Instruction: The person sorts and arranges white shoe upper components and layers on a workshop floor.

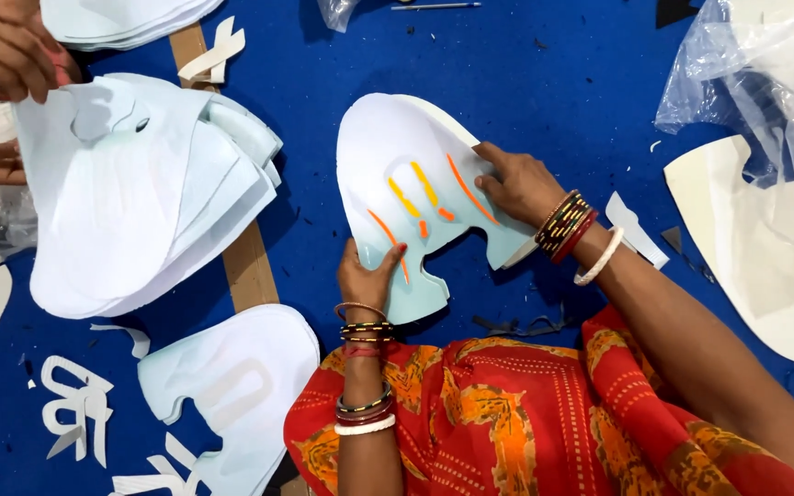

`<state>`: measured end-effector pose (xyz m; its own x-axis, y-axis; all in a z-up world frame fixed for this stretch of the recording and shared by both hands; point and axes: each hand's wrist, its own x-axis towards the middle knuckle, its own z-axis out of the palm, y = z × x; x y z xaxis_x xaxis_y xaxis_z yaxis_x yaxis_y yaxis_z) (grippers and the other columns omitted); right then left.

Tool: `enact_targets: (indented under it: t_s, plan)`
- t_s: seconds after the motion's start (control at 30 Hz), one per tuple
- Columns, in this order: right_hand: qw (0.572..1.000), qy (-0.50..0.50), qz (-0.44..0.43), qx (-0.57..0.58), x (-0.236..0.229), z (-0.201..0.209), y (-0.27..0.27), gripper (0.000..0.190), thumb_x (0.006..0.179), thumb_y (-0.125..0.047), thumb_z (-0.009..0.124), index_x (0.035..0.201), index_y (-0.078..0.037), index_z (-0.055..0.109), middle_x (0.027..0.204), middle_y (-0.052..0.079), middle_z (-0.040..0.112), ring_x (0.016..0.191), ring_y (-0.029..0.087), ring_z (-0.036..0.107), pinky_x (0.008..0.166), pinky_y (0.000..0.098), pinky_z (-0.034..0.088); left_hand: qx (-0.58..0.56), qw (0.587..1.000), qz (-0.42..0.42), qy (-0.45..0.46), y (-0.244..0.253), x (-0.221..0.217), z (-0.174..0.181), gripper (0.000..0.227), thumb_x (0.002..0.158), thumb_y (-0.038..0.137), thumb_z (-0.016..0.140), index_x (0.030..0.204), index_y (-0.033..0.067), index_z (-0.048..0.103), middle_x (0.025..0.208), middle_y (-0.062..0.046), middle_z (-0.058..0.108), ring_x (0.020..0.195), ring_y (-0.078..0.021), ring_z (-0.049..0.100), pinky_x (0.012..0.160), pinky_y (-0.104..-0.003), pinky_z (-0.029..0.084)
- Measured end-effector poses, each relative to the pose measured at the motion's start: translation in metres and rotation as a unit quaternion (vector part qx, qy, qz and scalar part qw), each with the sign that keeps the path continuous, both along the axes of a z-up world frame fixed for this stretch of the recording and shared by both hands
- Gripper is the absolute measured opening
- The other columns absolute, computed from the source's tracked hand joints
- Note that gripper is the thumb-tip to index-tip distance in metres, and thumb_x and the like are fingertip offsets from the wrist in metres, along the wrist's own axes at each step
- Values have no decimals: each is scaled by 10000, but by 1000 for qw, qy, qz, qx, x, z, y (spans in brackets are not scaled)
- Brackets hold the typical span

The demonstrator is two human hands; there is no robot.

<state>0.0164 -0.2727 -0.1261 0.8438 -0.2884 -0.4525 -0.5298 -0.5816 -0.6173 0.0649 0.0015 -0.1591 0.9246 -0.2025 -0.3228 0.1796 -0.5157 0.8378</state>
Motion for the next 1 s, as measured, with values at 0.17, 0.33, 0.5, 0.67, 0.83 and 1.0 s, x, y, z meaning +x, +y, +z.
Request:
enact_targets:
  t_s: [0.17, 0.33, 0.5, 0.67, 0.83, 1.0]
  plan:
    - [1000, 11, -5, -18, -1, -3, 2, 512, 980, -285, 602, 1456, -133, 494, 1103, 226, 723, 995, 360, 724, 911, 485, 553, 22, 999, -7, -26, 0, 1, -3, 512, 742, 279, 903, 1093, -1, 657, 1017, -163, 786, 858, -237, 787, 744, -337, 620]
    - [999, 7, 0, -33, -1, -9, 2, 505, 980, -283, 608, 1447, -125, 495, 1060, 225, 730, 975, 363, 726, 908, 489, 551, 26, 999, -13, -28, -1, 1, -3, 530, 736, 286, 907, 1105, 2, 653, 1025, -169, 781, 866, -240, 782, 755, -340, 620]
    - [997, 40, -24, -55, 0, 7, 7, 559, 965, -321, 643, 1450, -126, 444, 1005, 243, 734, 932, 378, 743, 869, 497, 569, 63, 997, -18, -28, -4, 2, -2, 559, 742, 330, 900, 1127, 13, 649, 1030, -181, 776, 874, -254, 784, 755, -355, 628]
    - [996, 77, -16, -28, -13, 14, -12, 960, 807, -390, 805, 1560, -155, 258, 1034, 301, 700, 965, 432, 727, 868, 491, 572, 93, 995, -20, -36, -3, 1, -4, 549, 741, 347, 901, 1079, 0, 643, 1008, -188, 777, 860, -271, 787, 740, -369, 632]
    - [999, 23, 36, 33, -41, -7, -32, 1191, 694, -240, 884, 1621, -247, 135, 1123, 309, 695, 1062, 431, 703, 928, 494, 549, 87, 995, -16, -39, -3, 2, -7, 550, 728, 343, 898, 1085, 12, 641, 1003, -186, 773, 852, -279, 786, 731, -376, 631]
    - [992, 64, -9, 107, -41, 0, -33, 1112, 743, -161, 850, 1593, -348, 158, 1328, 300, 588, 1155, 439, 666, 911, 543, 588, 107, 993, -20, -50, -2, 1, -9, 542, 732, 358, 909, 1052, 7, 646, 995, -182, 775, 860, -284, 783, 741, -375, 626]
